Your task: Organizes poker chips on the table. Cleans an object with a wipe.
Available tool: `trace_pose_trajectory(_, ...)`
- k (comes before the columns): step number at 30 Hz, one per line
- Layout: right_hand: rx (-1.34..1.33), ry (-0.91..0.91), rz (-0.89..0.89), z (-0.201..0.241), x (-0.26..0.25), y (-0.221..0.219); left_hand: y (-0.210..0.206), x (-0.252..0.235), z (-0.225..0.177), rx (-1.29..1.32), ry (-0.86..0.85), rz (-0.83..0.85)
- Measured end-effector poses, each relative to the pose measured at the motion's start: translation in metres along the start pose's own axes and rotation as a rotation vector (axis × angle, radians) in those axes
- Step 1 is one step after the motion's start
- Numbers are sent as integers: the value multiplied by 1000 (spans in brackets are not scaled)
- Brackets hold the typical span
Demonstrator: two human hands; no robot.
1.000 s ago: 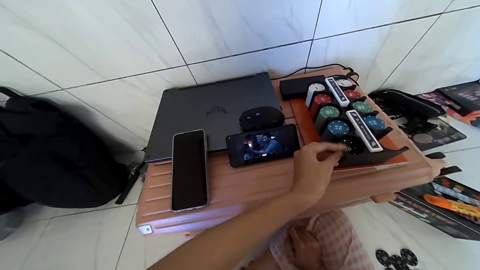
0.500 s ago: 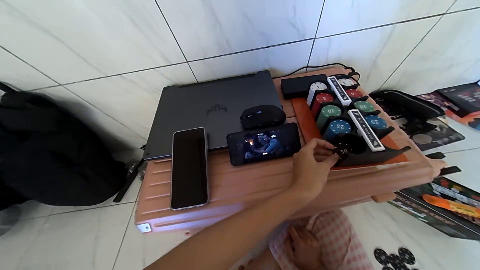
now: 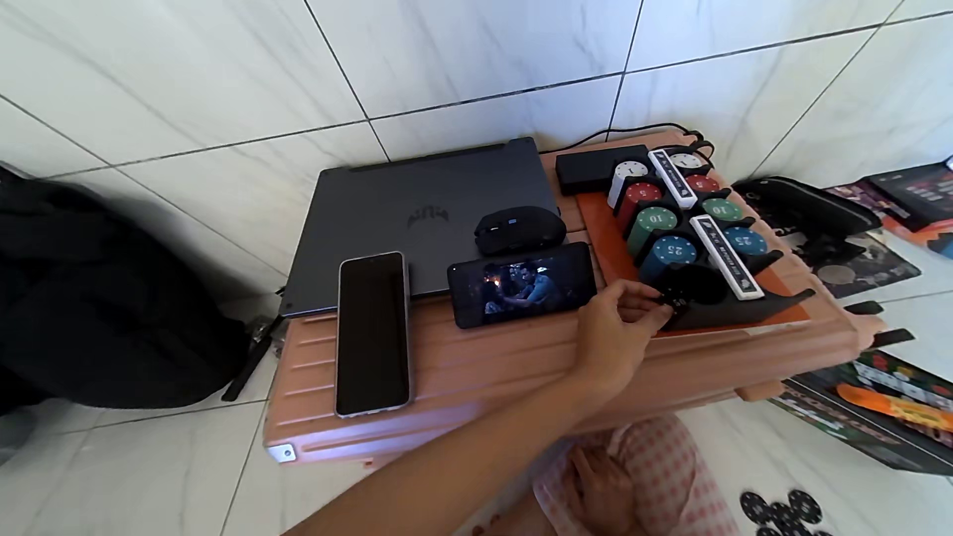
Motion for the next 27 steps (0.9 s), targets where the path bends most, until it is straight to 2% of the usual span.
trace_pose_trajectory(9, 9, 7, 2, 0, -1, 0, 1, 2, 2, -3, 54, 33)
trace_pose_trajectory(27, 11, 14, -4, 1, -1, 1, 1, 4, 4, -86, 12, 46)
Point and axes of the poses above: each hand's wrist, its own x-axis away from the middle knuckle, its own y-axis out of the back of the hand, z = x × y, the point moved 6 cm from there along -x, towards the middle knuckle, and after that the axes turned 9 degrees about -x, right-handed, at the moved point
